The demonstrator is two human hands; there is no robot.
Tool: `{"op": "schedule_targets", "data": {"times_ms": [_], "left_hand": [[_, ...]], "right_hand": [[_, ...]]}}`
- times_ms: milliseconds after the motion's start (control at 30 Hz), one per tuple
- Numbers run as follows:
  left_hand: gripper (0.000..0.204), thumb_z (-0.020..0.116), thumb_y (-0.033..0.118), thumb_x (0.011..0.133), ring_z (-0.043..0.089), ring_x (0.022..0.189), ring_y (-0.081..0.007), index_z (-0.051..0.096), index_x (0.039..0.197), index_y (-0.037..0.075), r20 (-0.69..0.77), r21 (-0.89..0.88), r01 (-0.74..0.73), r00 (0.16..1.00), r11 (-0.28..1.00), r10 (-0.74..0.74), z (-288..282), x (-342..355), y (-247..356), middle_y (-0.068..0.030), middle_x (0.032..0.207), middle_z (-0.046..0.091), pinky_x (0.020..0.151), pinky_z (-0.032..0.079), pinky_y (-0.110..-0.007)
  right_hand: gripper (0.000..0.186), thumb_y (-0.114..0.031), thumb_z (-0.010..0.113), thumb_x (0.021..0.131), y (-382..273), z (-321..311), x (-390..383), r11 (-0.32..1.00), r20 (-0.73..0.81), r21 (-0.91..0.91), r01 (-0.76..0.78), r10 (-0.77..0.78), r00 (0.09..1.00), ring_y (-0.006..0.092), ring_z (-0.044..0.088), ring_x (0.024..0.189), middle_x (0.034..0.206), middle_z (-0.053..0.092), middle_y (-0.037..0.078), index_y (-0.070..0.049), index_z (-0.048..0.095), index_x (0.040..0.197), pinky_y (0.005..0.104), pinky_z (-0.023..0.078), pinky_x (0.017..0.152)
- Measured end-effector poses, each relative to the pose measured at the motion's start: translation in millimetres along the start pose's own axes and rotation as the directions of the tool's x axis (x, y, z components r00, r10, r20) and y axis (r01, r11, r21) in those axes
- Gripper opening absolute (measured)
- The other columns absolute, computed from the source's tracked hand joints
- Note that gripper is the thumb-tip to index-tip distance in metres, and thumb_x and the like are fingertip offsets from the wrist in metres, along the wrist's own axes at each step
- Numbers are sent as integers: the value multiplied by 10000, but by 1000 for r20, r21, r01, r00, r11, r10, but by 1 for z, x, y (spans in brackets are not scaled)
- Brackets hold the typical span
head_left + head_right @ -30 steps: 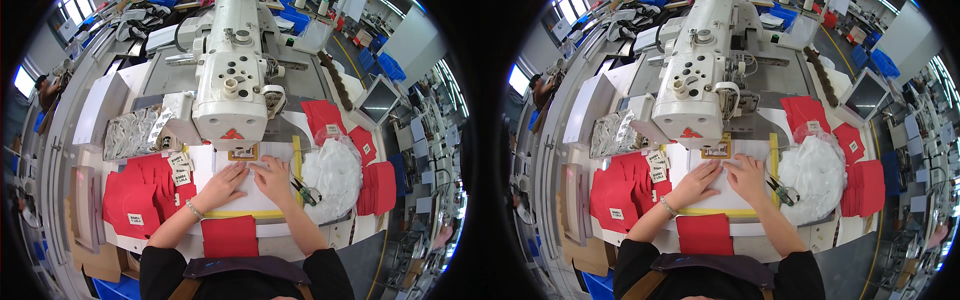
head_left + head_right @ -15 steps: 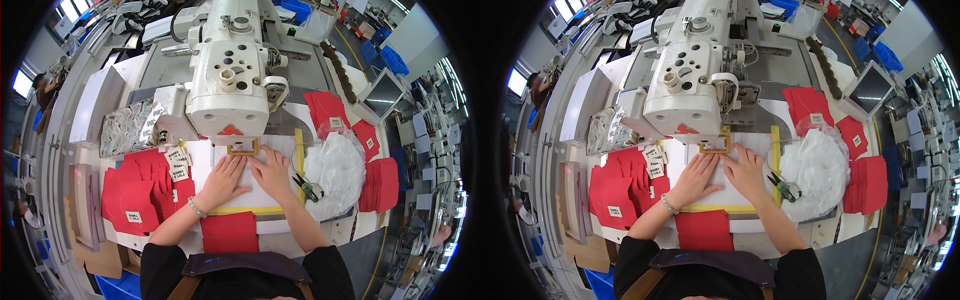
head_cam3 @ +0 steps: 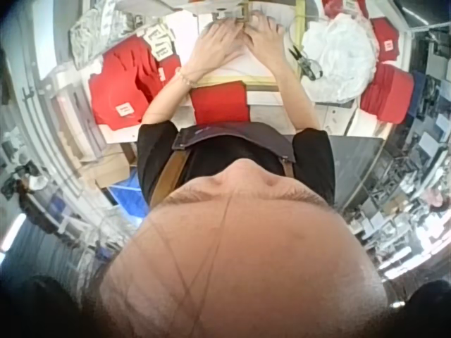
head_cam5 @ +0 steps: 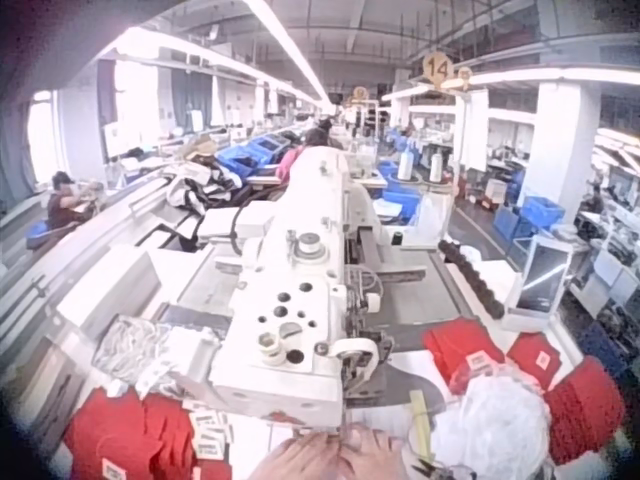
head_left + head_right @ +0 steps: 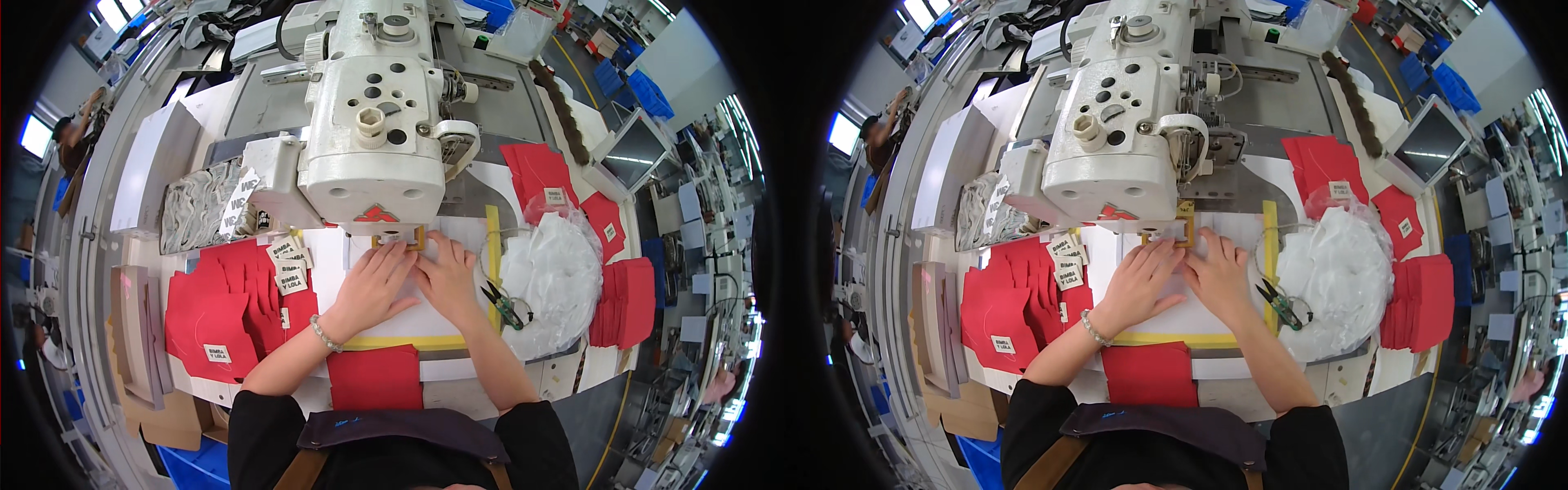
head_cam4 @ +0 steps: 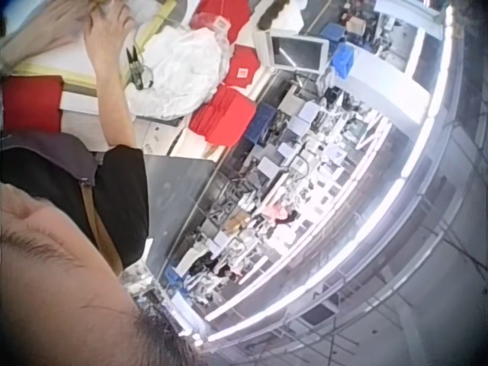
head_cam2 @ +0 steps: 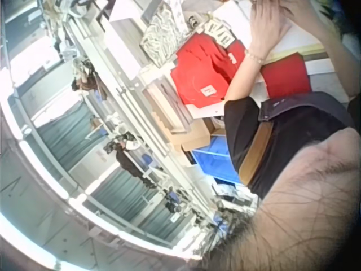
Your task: The person sews white labels onto red fabric pieces using a sewing machine. They repeatedly pick up a red piece, place a label on it, sew the label, and trim the thread with scissors. The finished pieces are stacked on the left side of the table.
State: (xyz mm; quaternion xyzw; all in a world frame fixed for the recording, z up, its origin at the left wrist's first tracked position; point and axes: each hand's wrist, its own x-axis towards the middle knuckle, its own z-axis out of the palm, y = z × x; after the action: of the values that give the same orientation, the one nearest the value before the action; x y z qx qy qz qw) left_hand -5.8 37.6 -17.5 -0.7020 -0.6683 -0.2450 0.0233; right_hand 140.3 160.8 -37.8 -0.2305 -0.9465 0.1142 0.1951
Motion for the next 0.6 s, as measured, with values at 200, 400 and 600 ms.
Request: {"op": "schedule_targets", "data": {"times_ms": [200,400,600], "left_hand": [[780,702,480,804,540,1147,-355,460,1370,0,23,2,46,999,999,-46,2,12,-6,-210,1299,542,1034,401,-441],[814,690,514,801,553,1100,-359,452,1370,-18,64,-11,59,996,998,-58,8,15,-11,-223,1278,551,1005,413,-442],[822,694,514,793,563,1074,-357,453,1366,-25,62,-21,51,997,998,-50,11,17,-11,-221,1261,560,996,417,-440]], "right_hand": [[293,-223,703,771,-1,1,0,1000,2,-13,-12,12,1000,254,467,1142,1320,497,53,-214,722,1063,427,308,905],[278,-211,692,763,1,3,-1,1000,9,-29,-4,4,1000,260,480,1122,1317,501,64,-226,712,1039,431,313,895],[294,-237,692,769,2,3,-1,999,-15,-52,14,-14,1000,239,478,1107,1316,499,54,-249,700,1063,416,319,878]]}}
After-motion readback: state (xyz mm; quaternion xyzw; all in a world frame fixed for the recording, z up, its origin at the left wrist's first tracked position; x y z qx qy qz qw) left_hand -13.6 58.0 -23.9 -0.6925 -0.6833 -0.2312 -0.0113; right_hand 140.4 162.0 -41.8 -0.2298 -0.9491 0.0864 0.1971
